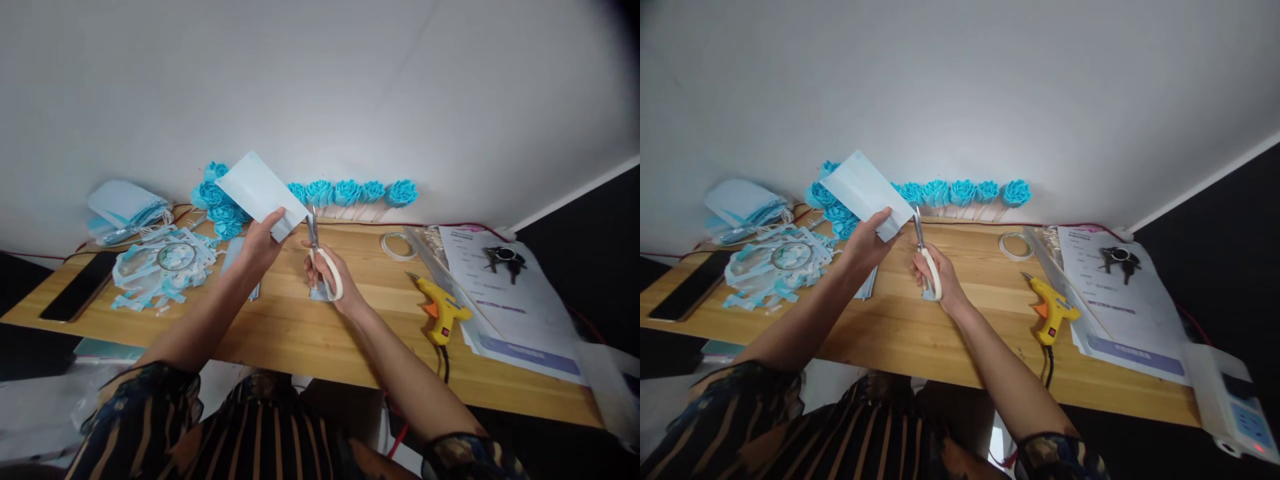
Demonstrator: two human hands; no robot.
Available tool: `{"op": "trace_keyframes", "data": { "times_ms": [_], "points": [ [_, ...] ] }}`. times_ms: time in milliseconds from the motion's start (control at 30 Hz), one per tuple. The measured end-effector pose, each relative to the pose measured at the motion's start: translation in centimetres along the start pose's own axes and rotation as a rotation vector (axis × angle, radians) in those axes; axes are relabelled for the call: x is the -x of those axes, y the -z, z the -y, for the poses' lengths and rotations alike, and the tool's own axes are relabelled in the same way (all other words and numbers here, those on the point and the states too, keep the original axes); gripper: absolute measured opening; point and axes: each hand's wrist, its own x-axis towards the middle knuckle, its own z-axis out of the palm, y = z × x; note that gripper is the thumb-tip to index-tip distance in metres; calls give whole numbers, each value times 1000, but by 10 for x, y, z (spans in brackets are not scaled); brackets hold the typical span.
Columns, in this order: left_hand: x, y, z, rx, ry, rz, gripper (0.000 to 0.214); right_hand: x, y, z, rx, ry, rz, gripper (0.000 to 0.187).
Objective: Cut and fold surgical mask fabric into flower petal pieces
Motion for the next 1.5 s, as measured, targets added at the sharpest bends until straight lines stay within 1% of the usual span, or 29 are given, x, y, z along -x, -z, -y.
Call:
{"op": "trace_keyframes", "data": {
  "times_ms": [200,400,500,600,700,800,967,1067,1233,1400,1500],
  "points": [
    [2,11,-13,-143,16,41,41,4,0,-1,55,-26,37,69],
    [11,17,-12,-155,39,51,52,8,0,-1,115,-50,55,71],
    [12,18,-11,-174,3,67,54,8,-1,-3,130,-60,64,69],
    [12,18,-10,-253,-41,97,49,7,-1,-5,149,-52,61,69],
    [9,17,-10,-353,-61,156,40,6,1,-4,173,-31,43,70],
    [6,14,-12,-426,-84,213,34,5,5,0,214,5,35,67],
    [3,4,-17,-534,-154,290,27,2,7,5,276,62,14,66],
    [1,-3,-17,-561,-159,295,27,1,7,6,297,89,-10,69],
    [0,-10,-12,-502,-91,283,32,1,12,10,326,135,-71,74],
    [-3,-9,-6,-533,-147,335,27,0,17,11,340,146,-81,76],
    [-5,-8,-5,-540,-157,326,28,-1,18,10,338,155,-67,76]
  ]
}}
